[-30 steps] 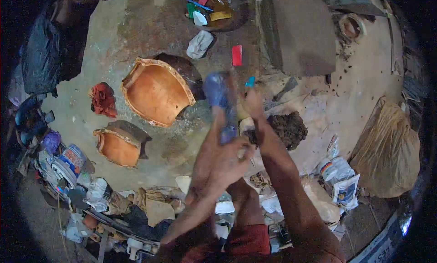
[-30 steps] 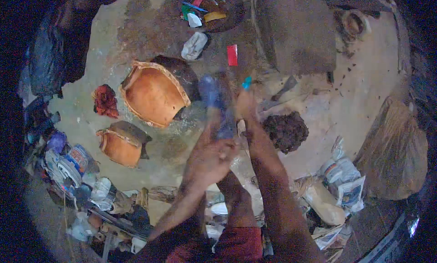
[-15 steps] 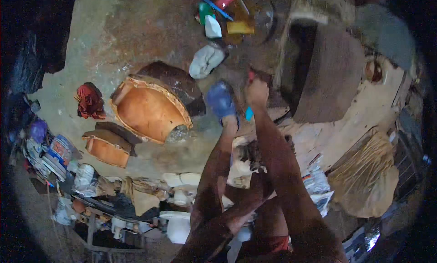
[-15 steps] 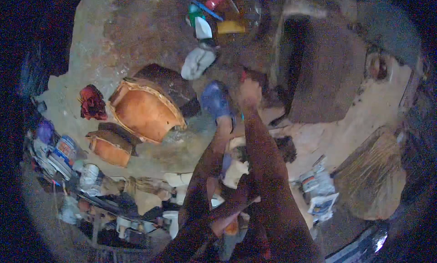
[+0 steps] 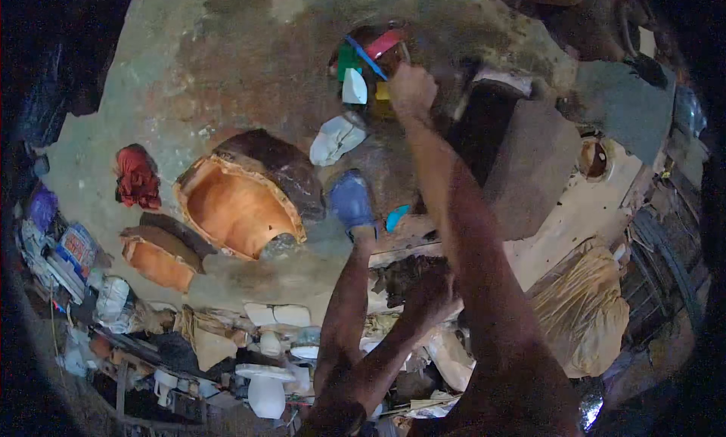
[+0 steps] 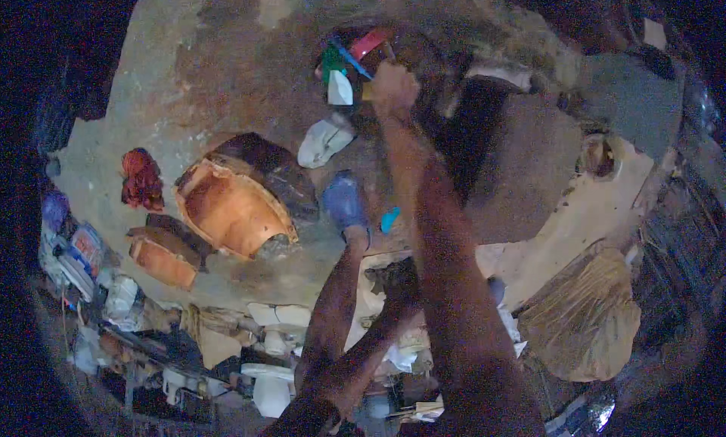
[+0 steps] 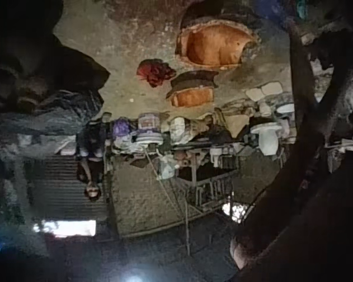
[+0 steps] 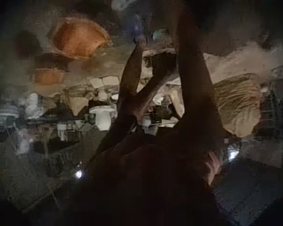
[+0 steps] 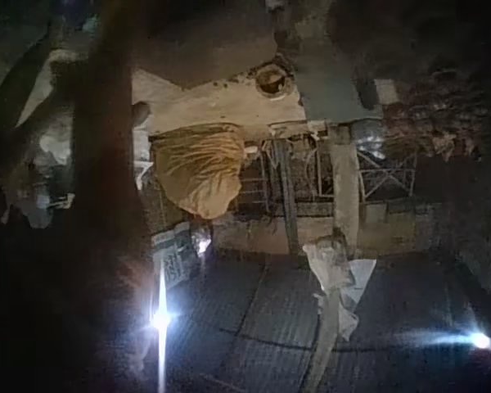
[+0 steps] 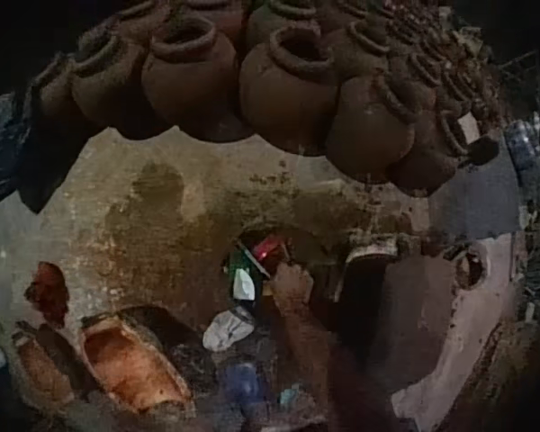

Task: The person cleans the interior of two ceramic molds using a cloth, then cuts and shapes a large slab of clay before pressing it into one of the molds by hand and smoothing it with a small tool.

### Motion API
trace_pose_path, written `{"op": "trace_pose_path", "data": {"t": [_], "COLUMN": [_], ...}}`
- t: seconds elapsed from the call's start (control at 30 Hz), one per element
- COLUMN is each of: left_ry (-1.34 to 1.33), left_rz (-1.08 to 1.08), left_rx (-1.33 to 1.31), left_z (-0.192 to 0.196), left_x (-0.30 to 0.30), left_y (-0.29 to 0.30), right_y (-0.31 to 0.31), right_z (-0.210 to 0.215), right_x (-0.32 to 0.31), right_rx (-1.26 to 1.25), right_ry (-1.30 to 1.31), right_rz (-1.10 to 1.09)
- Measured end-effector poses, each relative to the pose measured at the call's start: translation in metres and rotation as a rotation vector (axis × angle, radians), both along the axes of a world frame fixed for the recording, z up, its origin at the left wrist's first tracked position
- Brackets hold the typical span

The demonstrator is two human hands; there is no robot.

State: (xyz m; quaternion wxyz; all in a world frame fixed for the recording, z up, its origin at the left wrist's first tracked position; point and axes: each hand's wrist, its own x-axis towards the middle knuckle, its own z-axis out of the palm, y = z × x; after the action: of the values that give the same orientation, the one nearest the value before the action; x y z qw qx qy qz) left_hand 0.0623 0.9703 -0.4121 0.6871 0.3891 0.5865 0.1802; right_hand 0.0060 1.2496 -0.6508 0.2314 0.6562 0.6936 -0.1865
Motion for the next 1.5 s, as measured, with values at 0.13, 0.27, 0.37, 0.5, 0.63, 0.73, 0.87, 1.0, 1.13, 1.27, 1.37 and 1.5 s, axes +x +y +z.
{"op": "trace_pose_path", "data": {"t": [0.13, 0.27, 0.37, 0.5, 0.63, 0.73, 0.87, 1.0, 1.13, 1.27, 1.37, 1.5], "left_ry": [0.000, -0.188, -0.266, -0.281, -0.692, -0.614, -0.852, -0.890, -0.828, -0.918, -0.954, -0.973], "left_rz": [-0.110, 0.137, 0.310, 0.417, 1.156, 1.452, 1.721, 1.759, 1.794, 1.683, 1.717, 1.756], "left_rx": [-0.132, -0.368, -0.459, -0.404, -0.891, -0.909, -0.810, -0.726, -0.821, -0.756, -0.723, -0.728], "left_z": [-0.023, -0.031, -0.078, -0.082, -0.084, -0.087, -0.093, -0.101, -0.092, -0.102, -0.105, -0.087], "left_x": [-0.007, 0.013, 0.065, 0.101, 0.137, 0.166, 0.188, 0.199, 0.193, 0.198, 0.210, 0.196], "left_y": [0.007, 0.004, -0.054, -0.060, -0.068, -0.055, -0.030, -0.026, -0.018, -0.032, -0.032, -0.021], "right_y": [-0.015, -0.027, -0.041, -0.005, 0.044, 0.072, 0.053, 0.036, 0.024, 0.072, 0.044, -0.086], "right_z": [0.019, 0.093, 0.135, 0.143, 0.149, 0.141, 0.107, 0.094, 0.115, 0.108, 0.098, 0.111], "right_x": [-0.010, 0.023, 0.076, 0.216, 0.382, 0.430, 0.388, 0.277, 0.240, 0.274, 0.284, 0.313], "right_rx": [0.082, 0.119, 0.069, 0.319, 0.450, 0.329, 0.540, 0.286, 0.287, 0.385, 0.401, 0.225], "right_ry": [0.076, 0.241, 0.405, 0.506, 0.223, -0.006, 0.165, 0.629, 0.408, 0.406, 0.485, 0.519], "right_rz": [0.003, -0.109, -0.282, -0.629, -0.488, -0.385, -0.188, -0.517, 0.164, 0.520, 0.686, 0.672]}}
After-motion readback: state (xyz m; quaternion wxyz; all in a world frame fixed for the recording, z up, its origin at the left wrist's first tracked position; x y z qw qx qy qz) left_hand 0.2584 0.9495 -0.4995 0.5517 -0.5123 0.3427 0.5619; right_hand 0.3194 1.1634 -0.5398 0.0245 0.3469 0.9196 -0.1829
